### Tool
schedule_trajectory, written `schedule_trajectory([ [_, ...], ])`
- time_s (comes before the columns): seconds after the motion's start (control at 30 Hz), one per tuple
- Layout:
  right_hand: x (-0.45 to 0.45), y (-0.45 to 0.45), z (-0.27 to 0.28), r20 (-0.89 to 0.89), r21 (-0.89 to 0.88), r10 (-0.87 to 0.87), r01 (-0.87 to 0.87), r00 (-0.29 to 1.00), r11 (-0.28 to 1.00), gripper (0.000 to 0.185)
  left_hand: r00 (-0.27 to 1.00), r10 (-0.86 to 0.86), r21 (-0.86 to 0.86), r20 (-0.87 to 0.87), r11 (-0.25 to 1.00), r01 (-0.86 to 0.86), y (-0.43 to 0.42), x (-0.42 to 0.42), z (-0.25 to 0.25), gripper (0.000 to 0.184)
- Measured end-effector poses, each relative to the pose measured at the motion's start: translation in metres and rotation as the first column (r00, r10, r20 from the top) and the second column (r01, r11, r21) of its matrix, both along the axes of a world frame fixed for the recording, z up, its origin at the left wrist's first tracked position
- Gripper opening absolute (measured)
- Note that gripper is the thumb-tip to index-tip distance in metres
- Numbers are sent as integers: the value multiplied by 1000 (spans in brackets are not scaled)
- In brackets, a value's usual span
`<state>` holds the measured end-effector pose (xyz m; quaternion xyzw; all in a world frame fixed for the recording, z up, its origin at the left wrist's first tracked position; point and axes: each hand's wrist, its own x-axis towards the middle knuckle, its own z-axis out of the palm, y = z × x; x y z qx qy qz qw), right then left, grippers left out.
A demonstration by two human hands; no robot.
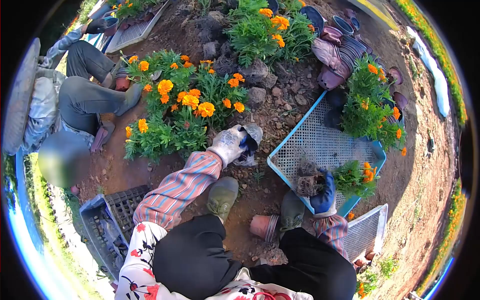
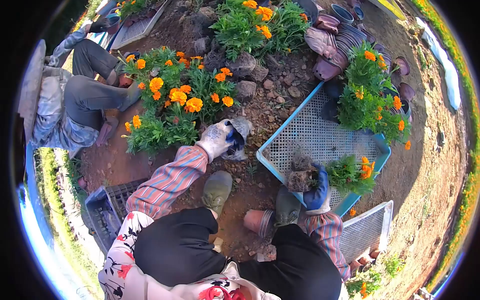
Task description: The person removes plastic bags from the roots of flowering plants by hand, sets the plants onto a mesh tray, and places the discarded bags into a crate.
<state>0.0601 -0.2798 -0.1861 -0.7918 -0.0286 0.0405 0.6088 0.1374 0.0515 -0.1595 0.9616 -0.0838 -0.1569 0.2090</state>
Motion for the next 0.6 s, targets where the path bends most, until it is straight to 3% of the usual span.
schedule_trajectory([
  [0.03,4,7,11,12,1,15,-15,1000,1000,44,997,53,-57,-56,997,-56,8,-11,14,30],
  [0.07,9,19,27,-7,73,62,-62,998,995,43,997,22,-159,68,987,-11,23,-24,-11,30],
  [0.17,35,57,79,-85,179,198,-181,976,967,35,997,72,-260,27,964,-63,34,-55,-3,33],
  [0.2,47,78,104,-345,551,207,19,915,834,33,995,96,-310,34,947,-81,35,-64,5,32],
  [0.23,61,97,117,-552,758,312,310,774,574,32,994,102,-332,-29,937,-106,36,-71,2,35],
  [0.3,92,121,110,-481,791,408,183,776,583,26,989,101,-280,-112,951,-128,36,-83,1,47],
  [0.33,106,141,121,-473,774,390,162,790,612,24,987,96,-322,-128,937,-133,36,-86,-1,49],
  [0.37,119,165,134,-464,756,370,142,805,639,22,976,146,-252,-160,950,-183,32,-90,9,48],
  [0.43,147,206,144,-435,796,443,104,784,597,20,945,133,-243,-300,947,-210,32,-89,11,47],
  [0.57,195,284,134,-372,899,596,118,712,421,22,943,17,-426,-332,889,-166,37,-85,8,47],
  [0.6,209,299,122,-414,864,546,127,728,486,23,971,35,-471,-235,870,-145,35,-87,10,43],
])
